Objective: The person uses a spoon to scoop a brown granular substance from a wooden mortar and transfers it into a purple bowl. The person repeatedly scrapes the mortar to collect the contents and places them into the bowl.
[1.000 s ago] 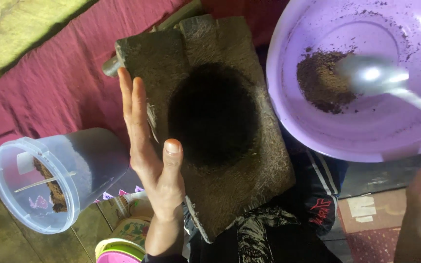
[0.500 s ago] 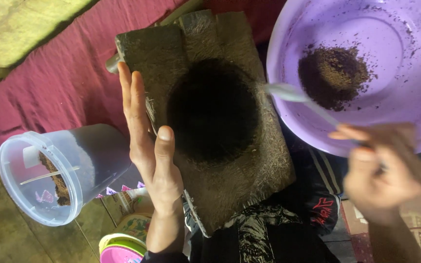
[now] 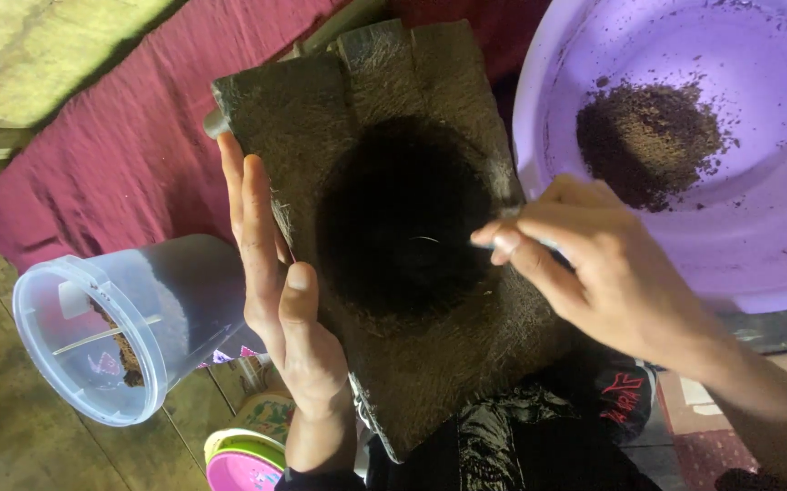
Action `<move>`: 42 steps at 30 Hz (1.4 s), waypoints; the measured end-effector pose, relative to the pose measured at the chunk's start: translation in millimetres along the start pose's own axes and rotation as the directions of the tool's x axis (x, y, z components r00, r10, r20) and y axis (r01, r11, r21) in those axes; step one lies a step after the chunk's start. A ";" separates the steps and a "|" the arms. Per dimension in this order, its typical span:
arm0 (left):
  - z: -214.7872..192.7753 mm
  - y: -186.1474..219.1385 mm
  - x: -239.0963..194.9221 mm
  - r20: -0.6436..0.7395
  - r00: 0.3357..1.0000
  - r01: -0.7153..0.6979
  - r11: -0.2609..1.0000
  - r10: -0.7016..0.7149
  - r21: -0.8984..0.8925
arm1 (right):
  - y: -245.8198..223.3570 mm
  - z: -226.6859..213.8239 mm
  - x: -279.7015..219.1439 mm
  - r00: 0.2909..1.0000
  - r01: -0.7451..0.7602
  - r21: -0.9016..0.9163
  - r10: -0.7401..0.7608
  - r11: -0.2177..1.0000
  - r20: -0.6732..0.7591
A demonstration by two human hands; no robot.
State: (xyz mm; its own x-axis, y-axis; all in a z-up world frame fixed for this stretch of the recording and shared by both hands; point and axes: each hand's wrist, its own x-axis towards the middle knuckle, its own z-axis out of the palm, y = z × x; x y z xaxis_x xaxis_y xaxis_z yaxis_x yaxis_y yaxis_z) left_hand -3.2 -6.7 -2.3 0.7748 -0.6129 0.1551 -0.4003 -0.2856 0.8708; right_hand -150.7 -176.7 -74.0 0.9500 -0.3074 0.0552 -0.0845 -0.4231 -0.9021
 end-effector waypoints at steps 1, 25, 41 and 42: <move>0.1 -0.1 0.1 0.001 1.000 0.002 1.000 -0.002 0.004 | -2.0 1.0 5.5 1.000 -0.001 0.004 0.001 1.000 0.001; -1.5 -1.7 -2.5 0.014 1.000 0.017 1.000 -0.017 0.004 | -16.2 -24.0 -13.4 0.871 0.443 -0.039 -0.420 0.896 0.255; -6.6 -9.0 -4.7 0.036 0.999 -0.033 0.997 0.031 0.069 | 21.3 12.2 -27.4 0.982 0.089 -0.310 -0.136 0.947 -0.133; -6.4 -8.7 -4.5 0.037 0.999 -0.036 0.997 0.033 0.068 | 16.5 13.5 -27.2 0.986 0.074 -0.261 -0.111 0.962 -0.127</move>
State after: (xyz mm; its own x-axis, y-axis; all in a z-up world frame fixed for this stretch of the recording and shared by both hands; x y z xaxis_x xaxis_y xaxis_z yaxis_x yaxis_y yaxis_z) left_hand 0.0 3.3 -7.6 0.7422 -0.6491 0.1666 -0.4602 -0.3130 0.8308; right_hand -174.0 -163.9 -96.1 0.9075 -0.3645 0.2085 -0.0893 -0.6526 -0.7524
